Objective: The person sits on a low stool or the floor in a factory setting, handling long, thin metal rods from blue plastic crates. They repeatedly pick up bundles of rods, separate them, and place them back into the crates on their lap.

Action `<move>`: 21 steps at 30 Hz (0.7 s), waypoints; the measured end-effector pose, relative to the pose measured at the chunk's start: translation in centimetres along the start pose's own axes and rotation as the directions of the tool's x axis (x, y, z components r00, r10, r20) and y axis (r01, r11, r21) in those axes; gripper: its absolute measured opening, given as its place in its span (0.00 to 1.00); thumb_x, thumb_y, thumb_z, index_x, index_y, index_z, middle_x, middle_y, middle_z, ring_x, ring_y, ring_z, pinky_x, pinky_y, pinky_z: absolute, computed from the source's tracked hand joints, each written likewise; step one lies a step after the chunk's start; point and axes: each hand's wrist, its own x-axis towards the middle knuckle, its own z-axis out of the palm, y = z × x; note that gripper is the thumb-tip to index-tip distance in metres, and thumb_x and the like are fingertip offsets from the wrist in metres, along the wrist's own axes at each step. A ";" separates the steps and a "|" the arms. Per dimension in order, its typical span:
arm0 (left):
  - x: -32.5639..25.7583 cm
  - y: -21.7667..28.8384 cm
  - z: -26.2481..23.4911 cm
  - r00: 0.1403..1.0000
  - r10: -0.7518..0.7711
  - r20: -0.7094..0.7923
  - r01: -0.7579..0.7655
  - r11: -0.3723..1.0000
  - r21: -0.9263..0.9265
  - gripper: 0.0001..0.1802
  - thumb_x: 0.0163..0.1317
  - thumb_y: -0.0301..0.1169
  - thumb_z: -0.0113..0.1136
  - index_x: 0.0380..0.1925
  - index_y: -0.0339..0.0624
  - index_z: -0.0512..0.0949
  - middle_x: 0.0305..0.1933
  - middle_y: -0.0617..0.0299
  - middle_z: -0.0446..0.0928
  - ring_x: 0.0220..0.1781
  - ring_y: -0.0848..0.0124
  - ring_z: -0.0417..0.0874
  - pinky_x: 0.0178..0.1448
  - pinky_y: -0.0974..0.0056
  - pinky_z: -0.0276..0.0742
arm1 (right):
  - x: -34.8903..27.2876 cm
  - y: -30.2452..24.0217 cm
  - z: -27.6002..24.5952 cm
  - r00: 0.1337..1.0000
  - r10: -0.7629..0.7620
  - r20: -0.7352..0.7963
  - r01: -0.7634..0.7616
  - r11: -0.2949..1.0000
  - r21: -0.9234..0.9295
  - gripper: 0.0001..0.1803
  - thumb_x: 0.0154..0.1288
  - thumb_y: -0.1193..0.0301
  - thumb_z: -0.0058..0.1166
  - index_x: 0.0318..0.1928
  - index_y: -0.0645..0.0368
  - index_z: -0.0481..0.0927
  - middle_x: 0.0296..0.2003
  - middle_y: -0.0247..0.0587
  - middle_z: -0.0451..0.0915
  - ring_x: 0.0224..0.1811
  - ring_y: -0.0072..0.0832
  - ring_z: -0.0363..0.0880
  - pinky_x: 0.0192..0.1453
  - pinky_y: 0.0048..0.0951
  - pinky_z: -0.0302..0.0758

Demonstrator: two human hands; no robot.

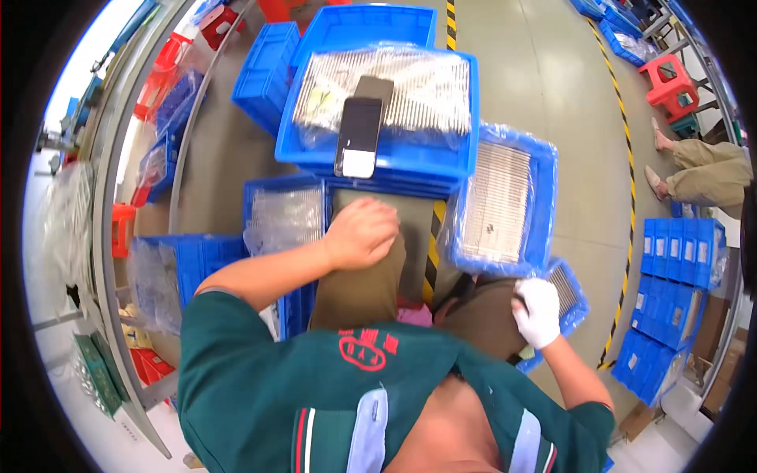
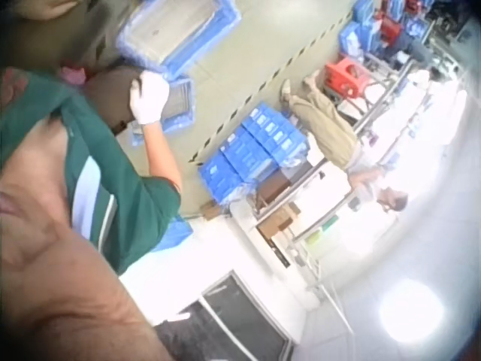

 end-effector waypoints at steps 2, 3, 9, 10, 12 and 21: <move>-0.2 0.6 0.9 0.999 0.015 -0.040 -0.014 1.000 0.020 0.07 0.48 0.31 0.59 0.28 0.43 0.77 0.37 0.60 0.78 0.45 0.62 0.77 0.52 0.57 0.69 | -0.6 -1.5 0.1 0.996 0.051 -0.072 -0.056 0.996 -0.066 0.10 0.48 0.71 0.59 0.33 0.58 0.76 0.31 0.45 0.77 0.35 0.45 0.75 0.40 0.42 0.70; -0.1 0.4 1.0 0.999 0.023 -0.035 -0.022 0.999 0.029 0.06 0.50 0.31 0.59 0.27 0.43 0.76 0.37 0.60 0.78 0.46 0.62 0.77 0.52 0.57 0.69 | -0.7 -1.8 0.1 0.993 0.089 -0.075 -0.094 0.993 -0.076 0.09 0.50 0.70 0.59 0.33 0.58 0.77 0.31 0.45 0.78 0.36 0.44 0.75 0.41 0.41 0.70; -0.2 2.3 2.7 0.966 -0.219 -0.138 0.239 0.960 0.147 0.09 0.51 0.37 0.61 0.26 0.45 0.79 0.36 0.63 0.79 0.44 0.64 0.77 0.49 0.58 0.69 | -5.5 -0.4 3.1 0.605 0.673 -0.425 -0.653 0.725 0.218 0.16 0.65 0.61 0.50 0.42 0.62 0.78 0.38 0.49 0.80 0.42 0.39 0.77 0.51 0.34 0.71; -0.5 2.9 2.9 0.963 -0.213 -0.165 0.244 0.950 0.194 0.09 0.51 0.38 0.61 0.26 0.45 0.79 0.36 0.63 0.79 0.44 0.65 0.77 0.49 0.58 0.68 | -6.2 0.4 3.8 0.537 0.717 -0.445 -0.644 0.689 0.334 0.17 0.66 0.61 0.49 0.43 0.62 0.78 0.38 0.48 0.80 0.42 0.36 0.77 0.51 0.32 0.71; -0.9 3.9 3.1 0.968 -0.196 -0.155 0.232 0.934 0.270 0.10 0.51 0.40 0.62 0.27 0.46 0.80 0.37 0.64 0.79 0.46 0.67 0.77 0.51 0.58 0.68 | -8.1 2.4 4.6 0.434 0.804 -0.408 -0.556 0.595 0.580 0.17 0.67 0.61 0.49 0.44 0.64 0.77 0.38 0.42 0.80 0.42 0.28 0.76 0.50 0.29 0.71; -1.2 4.8 3.6 0.969 -0.158 -0.191 0.204 0.946 0.251 0.11 0.50 0.40 0.62 0.28 0.46 0.81 0.36 0.62 0.80 0.44 0.62 0.77 0.49 0.56 0.69 | -17.2 9.5 9.8 0.454 0.608 -0.651 -0.575 0.758 0.307 0.17 0.67 0.63 0.41 0.42 0.62 0.77 0.35 0.52 0.76 0.39 0.40 0.75 0.47 0.38 0.71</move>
